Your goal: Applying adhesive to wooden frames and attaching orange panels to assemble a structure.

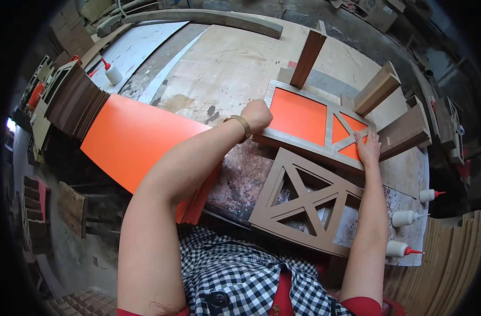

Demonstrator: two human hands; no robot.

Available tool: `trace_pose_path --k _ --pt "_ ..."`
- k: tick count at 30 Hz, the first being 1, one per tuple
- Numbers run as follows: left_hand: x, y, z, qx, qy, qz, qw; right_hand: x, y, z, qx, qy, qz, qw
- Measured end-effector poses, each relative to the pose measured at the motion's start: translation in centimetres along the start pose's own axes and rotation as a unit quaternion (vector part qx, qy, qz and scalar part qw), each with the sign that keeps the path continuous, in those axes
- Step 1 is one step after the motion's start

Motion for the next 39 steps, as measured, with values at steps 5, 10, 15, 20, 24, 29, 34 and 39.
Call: trace_pose_path --k 5,10,15,20,24,29,34,39 --pt "1.5 -2.0 -1.7 0.006 0.042 -0.024 0.999 1.2 0.1 0.9 -0.034 0.059 -0.032 0.997" --pt "1.6 -0.8 -1.0 0.002 -0.020 -0.036 0.999 0.4 -0.8 -0.9 -0.030 0.108 -0.117 0.987" --pt "2.5 5.2 1.0 0.066 0.049 0.102 0.991 1.4 -0.5 1.3 -0.050 0.033 -0.031 0.998" --pt "0.3 3.2 -1.0 -0.006 0.002 -0.052 0.999 1.6 -0.6 1.4 -0.070 0.049 -0.032 0.996" --pt "0.7 2.4 -2.0 0.021 -0.046 -0.069 0.996 1.2 -0.6 1.0 -0.070 0.030 -0.061 0.995" --pt "1.6 2.1 -2.4 0.028 -0.027 -0.090 0.995 2.4 -0.4 2.9 -0.077 0.035 -0.020 0.996" --pt "1.1 1.8 -2.7 0.013 -0.025 -0.112 0.993 2.9 0.2 2.7 -0.072 0.048 -0.018 0.996" --pt "2.3 2.1 -2.2 -0.010 0.045 -0.071 0.996 2.9 -0.8 3.7 -0.072 0.079 0.008 0.994"
Point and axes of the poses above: each hand's wrist, its own y-axis towards the middle knuckle, its own x-axis out of the back of the hand, z = x × y, the point moved 2 cm from there along y, towards the middle knuckle, and after that the axes turned 12 degrees about x, right-handed, at the moved point
